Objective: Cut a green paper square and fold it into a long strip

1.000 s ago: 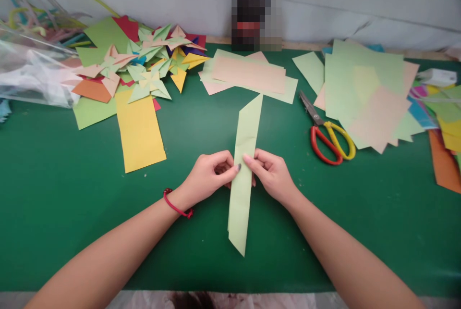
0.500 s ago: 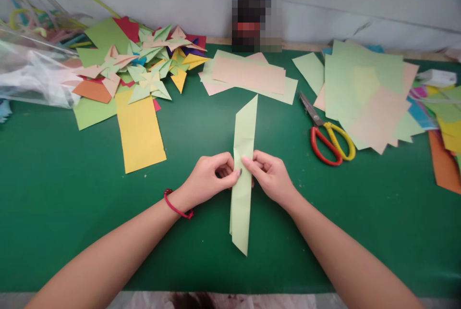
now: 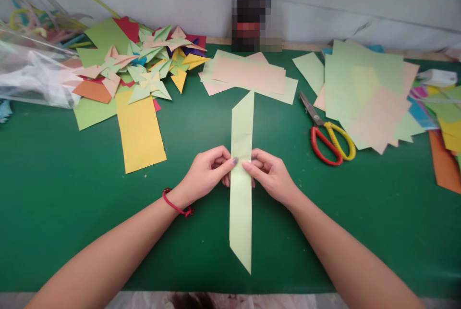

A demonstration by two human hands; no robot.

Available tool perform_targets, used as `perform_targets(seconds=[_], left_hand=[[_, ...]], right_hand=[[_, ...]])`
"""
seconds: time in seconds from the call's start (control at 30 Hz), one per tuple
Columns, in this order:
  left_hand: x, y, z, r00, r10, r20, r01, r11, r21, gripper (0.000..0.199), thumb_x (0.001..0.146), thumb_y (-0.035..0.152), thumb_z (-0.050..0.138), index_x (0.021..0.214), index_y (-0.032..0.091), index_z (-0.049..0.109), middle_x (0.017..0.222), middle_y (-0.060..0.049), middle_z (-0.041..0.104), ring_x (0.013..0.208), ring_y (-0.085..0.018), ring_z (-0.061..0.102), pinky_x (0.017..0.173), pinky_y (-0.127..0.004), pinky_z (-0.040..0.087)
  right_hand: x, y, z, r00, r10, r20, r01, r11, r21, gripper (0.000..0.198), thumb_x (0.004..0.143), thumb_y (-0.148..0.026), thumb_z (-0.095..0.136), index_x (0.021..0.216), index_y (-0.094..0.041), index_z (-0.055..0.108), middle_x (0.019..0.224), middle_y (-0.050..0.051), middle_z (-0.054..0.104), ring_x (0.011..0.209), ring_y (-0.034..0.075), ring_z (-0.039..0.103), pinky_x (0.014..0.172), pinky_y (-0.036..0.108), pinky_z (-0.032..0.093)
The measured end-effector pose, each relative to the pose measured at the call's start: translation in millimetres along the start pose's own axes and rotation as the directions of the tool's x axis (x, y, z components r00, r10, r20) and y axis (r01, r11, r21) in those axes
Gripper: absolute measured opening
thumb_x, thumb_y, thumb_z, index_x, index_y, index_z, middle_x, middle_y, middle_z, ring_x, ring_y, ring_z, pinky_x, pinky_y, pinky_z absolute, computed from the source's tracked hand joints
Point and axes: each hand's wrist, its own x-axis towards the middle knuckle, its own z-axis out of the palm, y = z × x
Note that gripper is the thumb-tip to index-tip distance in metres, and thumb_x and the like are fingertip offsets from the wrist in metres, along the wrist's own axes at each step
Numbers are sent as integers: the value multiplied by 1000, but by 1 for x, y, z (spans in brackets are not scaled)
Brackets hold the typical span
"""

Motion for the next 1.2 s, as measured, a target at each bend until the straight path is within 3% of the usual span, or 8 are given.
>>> perform_targets(seconds=[0.3,0.53,0.8,1.2], left_hand=[[1,0,1,999,6,-40,-5,1000,8,18,84,32,58,74,18,50,56,5,57,52,-8,57,50,-18,46],[1,2,-1,998,-33,58,32,999,21,16,84,33,55,78,19,50,65,3,59,59,-11,59,55,-22,48],[2,-1,-1,1000,-5,5,5,1000,-22,17,85,32,56,76,19,49,62,3,58,56,-10,58,53,-21,47],[4,2,-1,999,-22,36,25,998,-63,13,85,28,56,81,18,49,68,3,59,61,-9,58,57,-21,48]], right_hand=[[0,3,3,998,-14,-56,15,1000,19,18,79,-36,62,80,-19,57,59,-4,62,46,8,55,44,21,46],[1,4,3,996,-15,-93,16,1000,8,20,80,-39,61,80,-19,56,59,-3,62,45,9,54,42,22,46],[0,3,1,1000,-22,-20,22,1000,16,19,82,-36,59,90,-19,56,65,-2,63,55,10,58,50,23,47],[1,7,3,993,-60,-101,61,998,8,14,81,-32,61,80,-20,55,61,-3,61,51,8,53,47,20,43]])
